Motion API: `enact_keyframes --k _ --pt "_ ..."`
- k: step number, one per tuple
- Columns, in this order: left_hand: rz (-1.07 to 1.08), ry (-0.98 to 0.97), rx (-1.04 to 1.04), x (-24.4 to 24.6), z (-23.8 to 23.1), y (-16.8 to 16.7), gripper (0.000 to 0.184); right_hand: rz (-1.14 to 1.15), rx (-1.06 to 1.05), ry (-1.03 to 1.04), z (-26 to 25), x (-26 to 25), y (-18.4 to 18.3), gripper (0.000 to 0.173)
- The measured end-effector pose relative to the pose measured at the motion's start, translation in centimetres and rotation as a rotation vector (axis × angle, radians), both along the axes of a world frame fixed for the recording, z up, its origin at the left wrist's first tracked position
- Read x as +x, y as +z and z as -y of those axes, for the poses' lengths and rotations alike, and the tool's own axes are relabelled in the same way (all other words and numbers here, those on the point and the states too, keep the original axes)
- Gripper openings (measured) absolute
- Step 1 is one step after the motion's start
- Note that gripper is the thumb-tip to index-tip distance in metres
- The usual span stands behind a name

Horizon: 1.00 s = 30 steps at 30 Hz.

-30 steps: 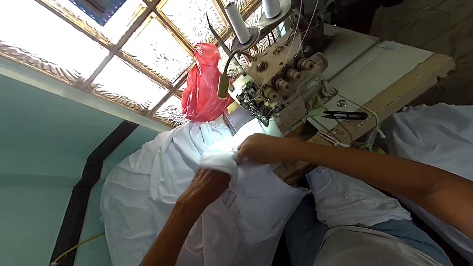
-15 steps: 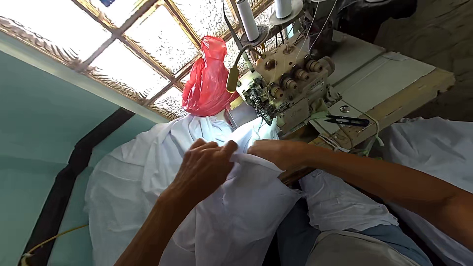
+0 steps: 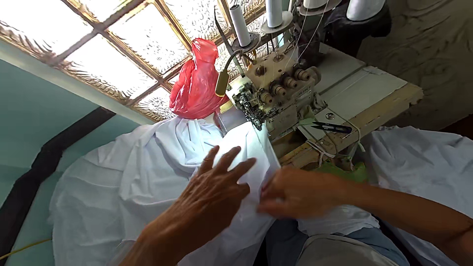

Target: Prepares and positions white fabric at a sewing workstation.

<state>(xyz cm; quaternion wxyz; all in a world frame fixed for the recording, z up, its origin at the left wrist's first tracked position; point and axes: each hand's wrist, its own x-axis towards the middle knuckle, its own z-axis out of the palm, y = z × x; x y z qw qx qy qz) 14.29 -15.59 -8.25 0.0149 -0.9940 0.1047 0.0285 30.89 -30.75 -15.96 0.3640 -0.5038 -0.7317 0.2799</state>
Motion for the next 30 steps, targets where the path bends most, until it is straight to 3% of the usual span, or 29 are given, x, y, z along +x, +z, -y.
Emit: enact_keyframes --k 3,6,8,9,12,14,15,17,19,23,27,30 --pt "-0.137 -0.159 -0.236 0.8 0.2 0.7 0.022 0.099 0.41 -0.01 1.0 -1.1 0.2 0.025" --pt "-0.125 -0.268 -0.396 1.5 -1.7 1.1 0.026 0.025 0.516 -0.106 0.5 -0.8 0.4 0.017" --pt "-0.096 -0.223 -0.47 1.5 -3.9 1.5 0.032 0.002 0.5 -0.13 -0.6 0.0 0.3 0.011" --pt "-0.043 -0.152 -0.435 1.3 -5.2 1.7 0.034 0.024 0.477 -0.14 -1.4 0.7 -0.1 0.011" --pt "0.171 0.135 -0.053 0.8 -8.2 1.7 0.033 0.116 0.397 -0.187 -4.6 3.8 -2.5 0.01" --pt "0.23 0.192 -0.039 -0.1 -9.0 2.0 0.033 0.115 0.369 -0.221 -6.2 5.9 -4.2 0.008" --pt "0.25 0.128 -0.171 -0.7 -9.2 2.2 0.034 0.126 0.372 -0.229 -6.8 6.7 -5.0 0.006" --pt "0.154 -0.086 -0.636 -1.7 -9.8 2.5 0.032 0.149 0.388 -0.241 -7.4 7.7 -5.8 0.009" --pt "0.145 -0.094 -0.871 -2.0 -11.0 1.8 0.03 0.181 0.418 -0.255 -7.8 8.2 -6.2 0.015" --pt "0.443 0.32 -0.882 -2.0 -13.0 1.2 0.022 0.243 0.464 -0.296 -8.5 9.2 -6.5 0.012" --pt "0.513 0.193 -1.028 -1.3 -11.4 1.4 0.024 0.237 0.509 -0.273 -9.1 10.0 -6.7 0.01" --pt "0.472 0.139 -0.999 -0.7 -10.0 1.5 0.022 0.188 0.532 -0.21 -8.7 9.9 -6.6 0.007"
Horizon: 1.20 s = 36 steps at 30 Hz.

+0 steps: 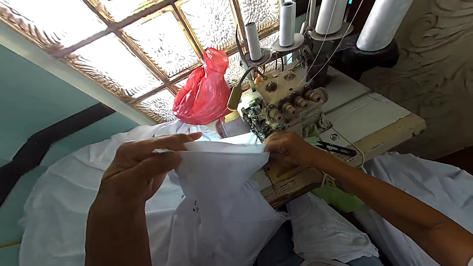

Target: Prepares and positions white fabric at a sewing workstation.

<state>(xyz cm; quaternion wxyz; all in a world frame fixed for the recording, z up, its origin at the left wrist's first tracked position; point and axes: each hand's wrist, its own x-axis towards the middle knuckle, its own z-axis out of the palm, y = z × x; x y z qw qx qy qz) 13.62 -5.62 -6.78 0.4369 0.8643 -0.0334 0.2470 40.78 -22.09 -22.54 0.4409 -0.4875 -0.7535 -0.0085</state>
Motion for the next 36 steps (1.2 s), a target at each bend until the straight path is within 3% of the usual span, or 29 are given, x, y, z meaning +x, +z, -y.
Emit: enact_keyframes --k 6,9,14,19,25,32,36 --pt "-0.178 0.123 0.255 1.1 0.8 -0.4 0.021 -0.023 -0.123 0.077 3.2 -1.0 -0.1 0.011" --pt "-0.259 0.078 0.322 1.8 1.9 -1.0 0.023 -0.047 -0.112 0.055 3.9 -1.4 -1.3 0.016" --pt "-0.244 0.038 0.315 2.5 2.9 -1.4 0.025 -0.034 0.04 -0.038 2.8 -1.6 -1.7 0.016" --pt "-0.239 0.029 0.435 2.8 5.2 -2.5 0.032 -0.04 0.133 -0.067 1.4 -1.2 -2.3 0.019" --pt "-0.189 -0.008 0.531 2.7 7.1 -3.3 0.028 -0.031 0.17 -0.097 1.3 -1.6 -2.8 0.021" --pt "-0.176 0.038 0.488 2.1 4.7 -1.5 0.028 -0.22 0.033 0.117 0.8 -3.0 1.7 0.014" --pt "-0.172 0.133 0.591 2.1 3.0 -1.2 0.026 -0.262 0.005 0.162 0.8 -3.0 2.7 0.011"
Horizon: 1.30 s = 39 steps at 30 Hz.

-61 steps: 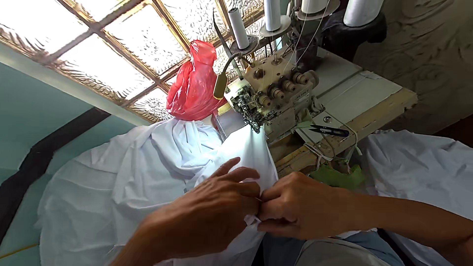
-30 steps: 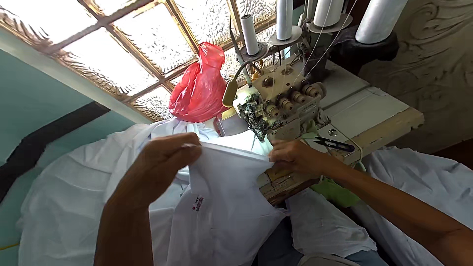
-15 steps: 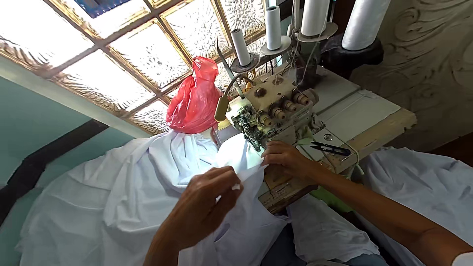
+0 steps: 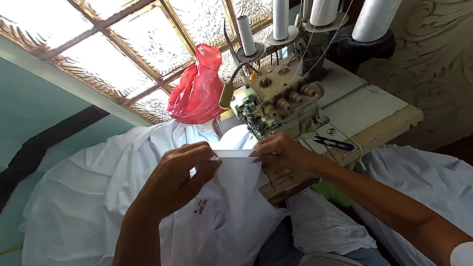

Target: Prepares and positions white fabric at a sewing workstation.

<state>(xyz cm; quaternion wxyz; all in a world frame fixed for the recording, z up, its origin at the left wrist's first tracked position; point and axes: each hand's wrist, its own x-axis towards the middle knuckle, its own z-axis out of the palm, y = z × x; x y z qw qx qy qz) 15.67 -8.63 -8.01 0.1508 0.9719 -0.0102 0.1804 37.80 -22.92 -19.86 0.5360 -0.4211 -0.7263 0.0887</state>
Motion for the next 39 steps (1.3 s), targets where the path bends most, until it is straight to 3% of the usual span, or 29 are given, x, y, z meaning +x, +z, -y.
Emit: enact_keyframes --k 3,7,11,18,33,37,39 --pt "0.006 0.058 0.033 0.6 -1.0 -1.1 0.026 0.059 -0.153 -0.004 1.7 0.2 -0.6 0.016" --pt "-0.101 -0.023 -0.098 1.5 0.3 -3.2 0.031 0.069 -0.275 -0.036 4.0 -0.1 -3.0 0.019" --pt "-0.169 -0.094 -0.079 2.5 1.2 -3.8 0.032 0.015 -0.189 -0.079 3.8 -0.5 -4.2 0.02" --pt "-0.116 -0.03 0.252 4.2 4.4 -5.1 0.036 0.052 -0.165 -0.099 3.6 -0.2 -3.6 0.021" --pt "-0.279 -0.027 0.332 6.0 6.5 -6.9 0.019 0.19 -0.11 -0.131 3.0 -0.1 -3.6 0.015" --pt "-0.283 -0.023 0.321 6.5 6.0 -7.4 0.016 0.233 -0.108 -0.176 2.7 0.4 -3.6 0.013" --pt "-0.382 -0.02 0.305 6.5 5.0 -6.7 0.018 0.227 -0.104 -0.183 2.4 0.7 -3.6 0.014"
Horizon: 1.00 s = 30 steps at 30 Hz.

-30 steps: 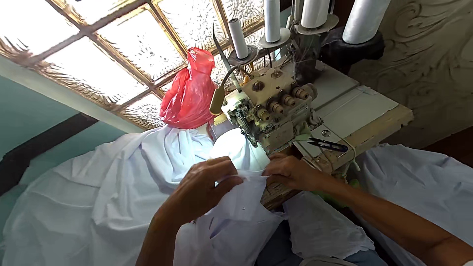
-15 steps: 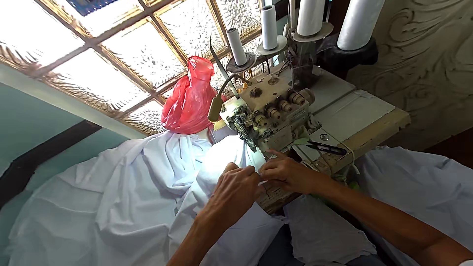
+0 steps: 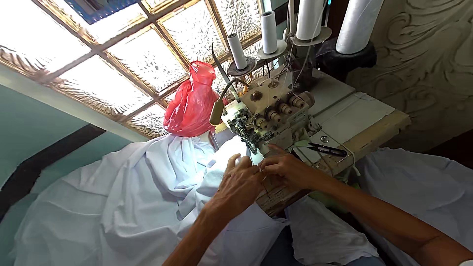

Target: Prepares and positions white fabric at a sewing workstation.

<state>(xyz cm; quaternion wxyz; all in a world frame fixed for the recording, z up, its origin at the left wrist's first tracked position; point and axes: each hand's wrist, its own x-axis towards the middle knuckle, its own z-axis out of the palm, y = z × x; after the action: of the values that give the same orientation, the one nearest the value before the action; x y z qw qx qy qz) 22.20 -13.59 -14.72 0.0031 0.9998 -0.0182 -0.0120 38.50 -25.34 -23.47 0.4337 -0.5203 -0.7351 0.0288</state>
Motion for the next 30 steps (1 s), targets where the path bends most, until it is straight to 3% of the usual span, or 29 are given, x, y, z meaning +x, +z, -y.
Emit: enact_keyframes --k 2,7,10,13,15,18,20,25,28,30 --pt "-0.1 0.046 0.039 -0.2 -2.4 1.2 0.027 -0.015 -0.002 -0.008 -0.1 0.0 0.0 0.013" --pt "0.061 0.006 0.296 -0.6 -9.0 2.0 0.031 0.038 -0.025 -0.072 -0.8 -0.7 0.9 0.014" --pt "-0.192 0.152 0.122 -1.4 -4.4 3.2 0.028 0.065 -0.047 -0.095 -0.9 -1.1 1.1 0.013" --pt "-0.504 -0.018 -0.131 -2.5 0.5 4.7 0.042 0.049 -0.061 -0.073 -0.8 -0.9 1.3 0.014" --pt "-0.569 0.154 -0.034 -2.7 -0.9 5.1 0.04 0.087 -0.059 -0.083 -0.7 -1.2 1.1 0.015" --pt "-0.275 0.496 0.325 -4.7 -6.8 5.3 0.007 0.12 -0.046 -0.116 -0.7 -1.6 1.0 0.014" --pt "-0.17 0.452 0.373 -5.9 -8.1 7.2 0.001 0.111 -0.057 -0.12 -0.8 -1.5 1.3 0.013" --pt "-0.048 0.044 -0.003 -10.0 -7.8 11.4 0.019 0.04 -0.139 -0.031 -1.4 -0.8 3.1 0.012" --pt "0.029 0.005 -0.126 -11.3 -7.1 12.3 0.023 0.015 -0.038 0.059 -2.8 -1.3 3.8 0.013" --pt "0.117 0.003 -0.099 -11.9 -7.2 12.3 0.021 -0.051 0.036 0.126 -3.6 -2.3 4.4 0.013"
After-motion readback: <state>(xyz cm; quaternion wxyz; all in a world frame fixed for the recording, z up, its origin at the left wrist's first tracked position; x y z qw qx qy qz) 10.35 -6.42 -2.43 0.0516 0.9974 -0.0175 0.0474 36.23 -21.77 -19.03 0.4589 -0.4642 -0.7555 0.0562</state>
